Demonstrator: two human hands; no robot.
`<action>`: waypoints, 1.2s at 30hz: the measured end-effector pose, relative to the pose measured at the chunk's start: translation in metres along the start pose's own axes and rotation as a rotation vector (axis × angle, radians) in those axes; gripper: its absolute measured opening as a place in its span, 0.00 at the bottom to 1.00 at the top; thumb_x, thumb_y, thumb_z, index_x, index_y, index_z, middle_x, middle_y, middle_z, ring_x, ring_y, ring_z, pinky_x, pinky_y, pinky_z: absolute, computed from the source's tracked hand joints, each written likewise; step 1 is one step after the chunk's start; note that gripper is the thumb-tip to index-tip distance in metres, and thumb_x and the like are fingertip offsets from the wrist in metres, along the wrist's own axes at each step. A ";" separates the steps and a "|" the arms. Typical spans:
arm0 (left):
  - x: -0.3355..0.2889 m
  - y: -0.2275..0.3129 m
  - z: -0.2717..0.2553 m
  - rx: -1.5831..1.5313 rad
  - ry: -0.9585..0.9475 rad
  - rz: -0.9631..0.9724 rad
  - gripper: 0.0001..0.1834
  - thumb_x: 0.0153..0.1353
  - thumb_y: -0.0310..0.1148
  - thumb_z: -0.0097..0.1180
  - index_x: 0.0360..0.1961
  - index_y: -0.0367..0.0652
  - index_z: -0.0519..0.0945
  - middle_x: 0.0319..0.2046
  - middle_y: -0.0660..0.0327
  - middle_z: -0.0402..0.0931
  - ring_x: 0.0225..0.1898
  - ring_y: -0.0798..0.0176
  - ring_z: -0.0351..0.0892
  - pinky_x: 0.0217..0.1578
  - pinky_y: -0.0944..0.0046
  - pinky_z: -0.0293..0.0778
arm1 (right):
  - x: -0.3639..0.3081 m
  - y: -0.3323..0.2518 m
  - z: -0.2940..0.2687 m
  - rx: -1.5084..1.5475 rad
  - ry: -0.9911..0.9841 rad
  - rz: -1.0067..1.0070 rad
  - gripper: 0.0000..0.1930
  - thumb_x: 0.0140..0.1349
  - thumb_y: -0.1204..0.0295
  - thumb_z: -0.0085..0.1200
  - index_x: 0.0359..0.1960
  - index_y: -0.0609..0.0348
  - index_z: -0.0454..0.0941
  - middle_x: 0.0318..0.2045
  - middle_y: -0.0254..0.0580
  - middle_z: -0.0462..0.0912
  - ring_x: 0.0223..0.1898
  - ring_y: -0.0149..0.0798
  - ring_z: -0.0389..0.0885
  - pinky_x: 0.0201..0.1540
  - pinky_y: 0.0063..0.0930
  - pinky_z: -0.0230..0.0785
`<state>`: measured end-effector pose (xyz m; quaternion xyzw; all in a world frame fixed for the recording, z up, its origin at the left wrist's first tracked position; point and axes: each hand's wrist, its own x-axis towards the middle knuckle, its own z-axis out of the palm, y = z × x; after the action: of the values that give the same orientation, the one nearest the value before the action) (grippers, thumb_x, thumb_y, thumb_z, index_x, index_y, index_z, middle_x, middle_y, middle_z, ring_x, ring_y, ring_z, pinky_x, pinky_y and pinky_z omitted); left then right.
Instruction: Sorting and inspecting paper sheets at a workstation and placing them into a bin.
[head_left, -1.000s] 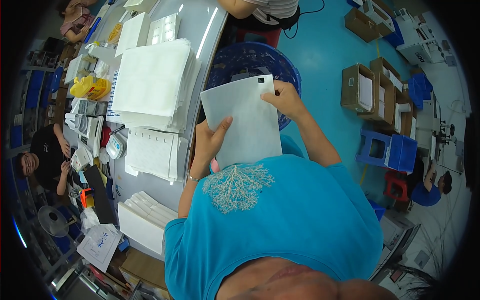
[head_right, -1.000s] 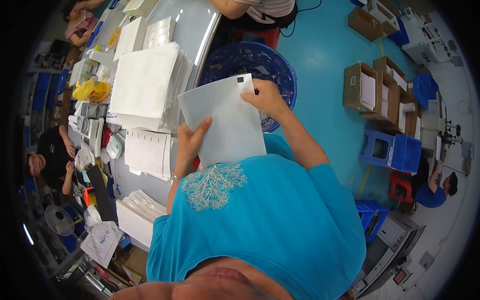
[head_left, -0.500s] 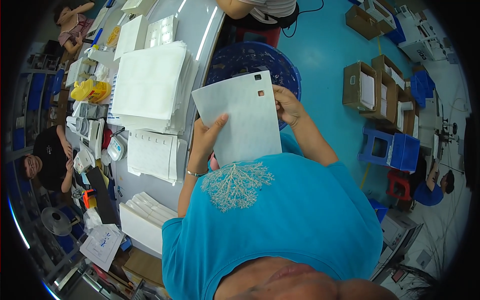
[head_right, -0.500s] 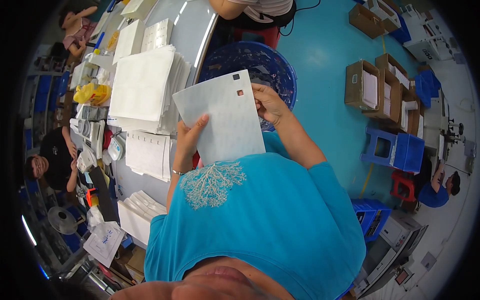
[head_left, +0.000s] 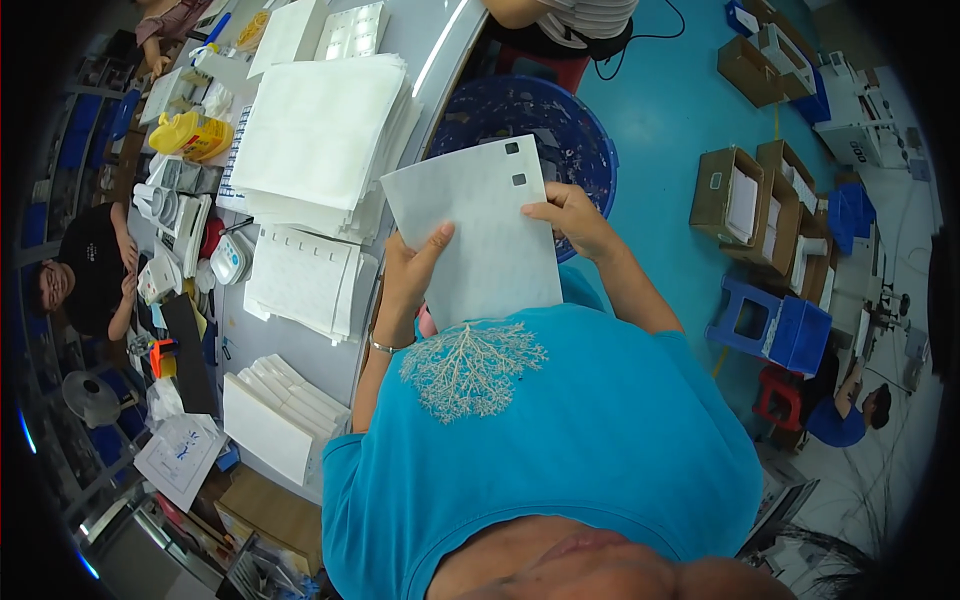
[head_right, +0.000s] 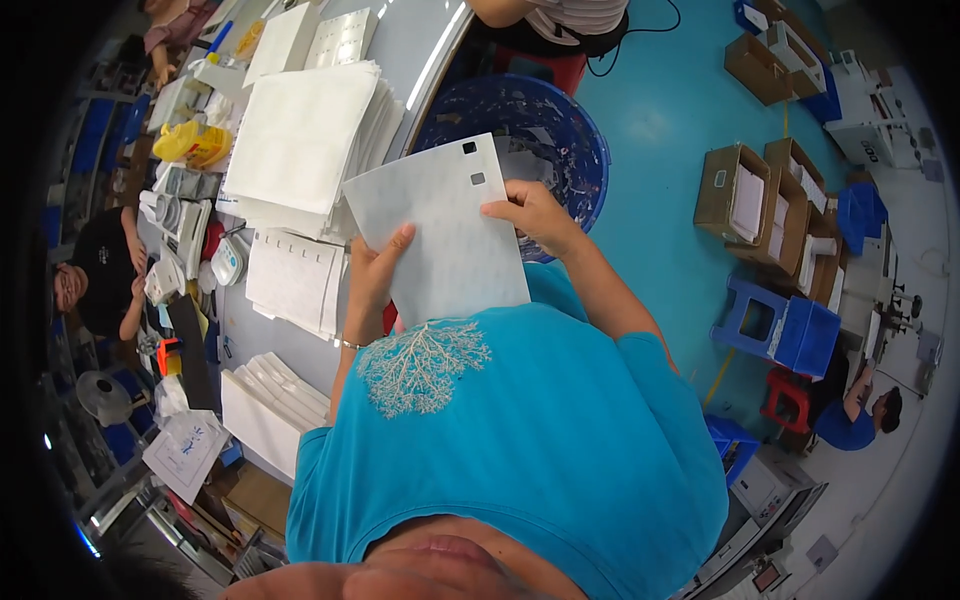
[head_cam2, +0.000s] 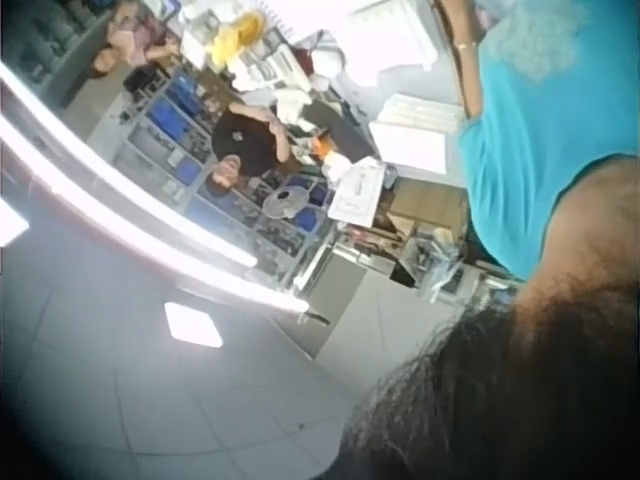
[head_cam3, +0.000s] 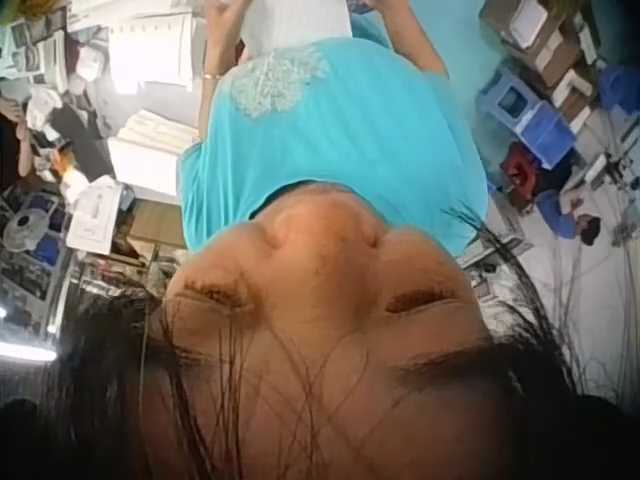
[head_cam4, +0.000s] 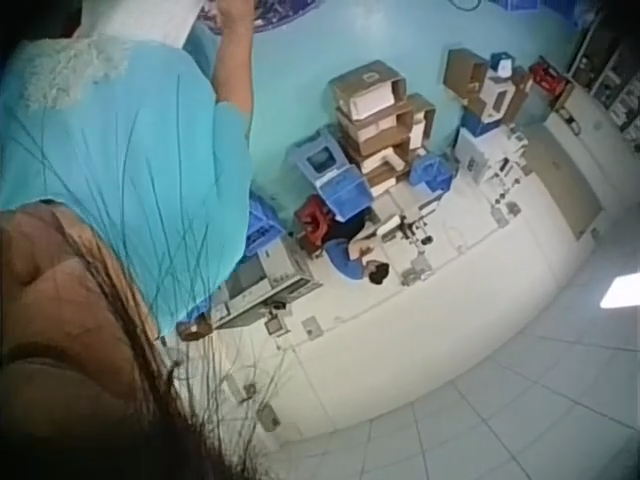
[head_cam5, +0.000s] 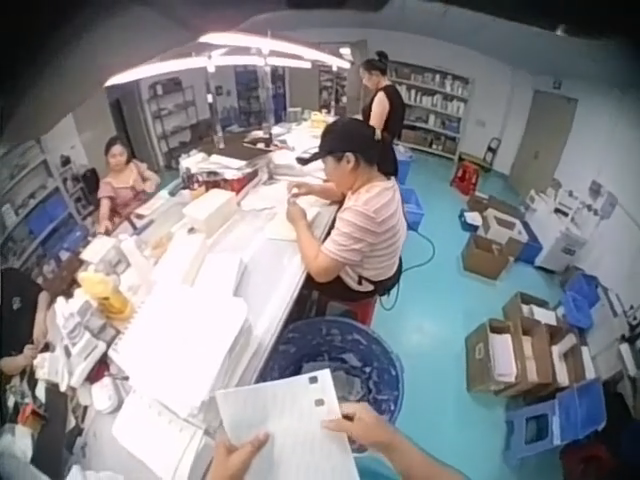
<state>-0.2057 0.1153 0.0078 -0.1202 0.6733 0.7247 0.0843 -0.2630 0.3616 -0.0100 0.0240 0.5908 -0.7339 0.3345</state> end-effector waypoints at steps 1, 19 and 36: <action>0.000 0.000 0.000 -0.003 0.007 -0.001 0.20 0.57 0.37 0.63 0.44 0.33 0.78 0.36 0.58 0.80 0.35 0.68 0.78 0.36 0.68 0.74 | 0.004 0.002 0.002 -0.120 0.029 -0.085 0.14 0.60 0.65 0.53 0.41 0.63 0.79 0.32 0.40 0.83 0.32 0.30 0.80 0.36 0.24 0.73; 0.015 -0.003 -0.005 0.064 -0.009 0.020 0.19 0.60 0.40 0.61 0.42 0.32 0.79 0.34 0.55 0.80 0.37 0.66 0.78 0.37 0.67 0.73 | -0.004 0.010 0.000 -0.292 -0.021 -0.134 0.19 0.53 0.70 0.55 0.46 0.65 0.76 0.38 0.45 0.82 0.37 0.33 0.80 0.40 0.28 0.73; 0.005 -0.003 -0.009 0.046 -0.003 0.050 0.19 0.59 0.39 0.61 0.42 0.31 0.79 0.36 0.56 0.80 0.38 0.66 0.77 0.39 0.68 0.72 | -0.008 0.026 0.030 -0.833 0.417 -0.293 0.20 0.53 0.64 0.53 0.46 0.63 0.75 0.28 0.52 0.82 0.30 0.51 0.82 0.33 0.39 0.72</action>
<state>-0.2094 0.1068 0.0028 -0.1005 0.6925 0.7110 0.0700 -0.2322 0.3372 -0.0196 -0.0488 0.8859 -0.4538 0.0832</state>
